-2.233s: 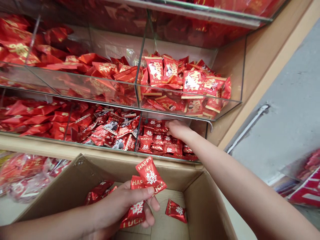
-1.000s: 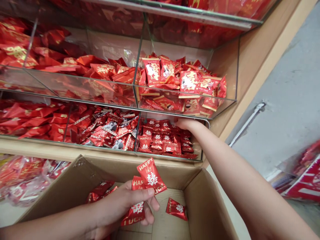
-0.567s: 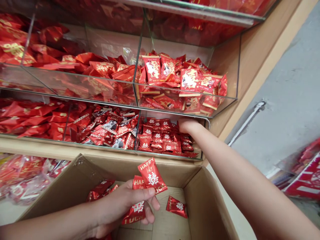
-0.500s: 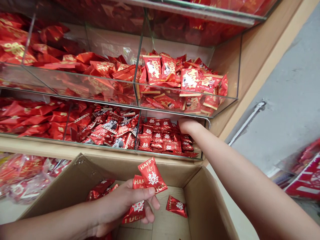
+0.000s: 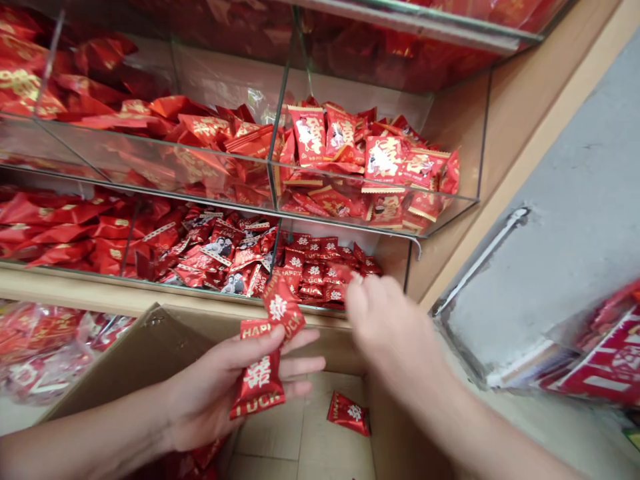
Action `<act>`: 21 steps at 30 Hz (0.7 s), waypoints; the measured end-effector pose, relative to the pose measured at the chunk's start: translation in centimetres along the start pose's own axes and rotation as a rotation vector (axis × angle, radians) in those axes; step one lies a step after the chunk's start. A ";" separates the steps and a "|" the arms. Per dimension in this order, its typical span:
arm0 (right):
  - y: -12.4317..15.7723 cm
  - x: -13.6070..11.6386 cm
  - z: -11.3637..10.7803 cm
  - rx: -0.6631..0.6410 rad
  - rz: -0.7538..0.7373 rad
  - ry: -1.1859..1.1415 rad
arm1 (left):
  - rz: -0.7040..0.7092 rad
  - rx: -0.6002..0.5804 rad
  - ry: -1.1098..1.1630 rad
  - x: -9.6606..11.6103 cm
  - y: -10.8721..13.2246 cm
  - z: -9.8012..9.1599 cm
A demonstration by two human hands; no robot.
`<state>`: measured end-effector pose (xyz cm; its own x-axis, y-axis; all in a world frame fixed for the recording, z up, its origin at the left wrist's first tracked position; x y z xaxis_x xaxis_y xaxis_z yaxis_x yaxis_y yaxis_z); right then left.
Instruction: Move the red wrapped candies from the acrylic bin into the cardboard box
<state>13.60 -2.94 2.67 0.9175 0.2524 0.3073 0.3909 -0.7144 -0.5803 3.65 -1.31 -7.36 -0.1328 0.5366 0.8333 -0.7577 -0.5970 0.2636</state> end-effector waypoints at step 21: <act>-4.9 11.2 13.9 -0.508 0.504 -0.203 | 0.037 0.170 -0.125 -0.3 0.1 -1.2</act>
<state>22.98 12.48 -1.49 0.9914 -0.1052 -0.0780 -0.1177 -0.9769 -0.1783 2.87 -0.79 -8.23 -0.0701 0.4404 0.8951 -0.6337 -0.7126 0.3010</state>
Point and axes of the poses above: each hand's wrist, its own y-axis away from the middle knuckle, its own z-axis out of the palm, x = y × z, the point moved 8 cm from there along -y, towards the middle knuckle, and after that the axes turned 15 degrees about -y, right-handed, at the moved point
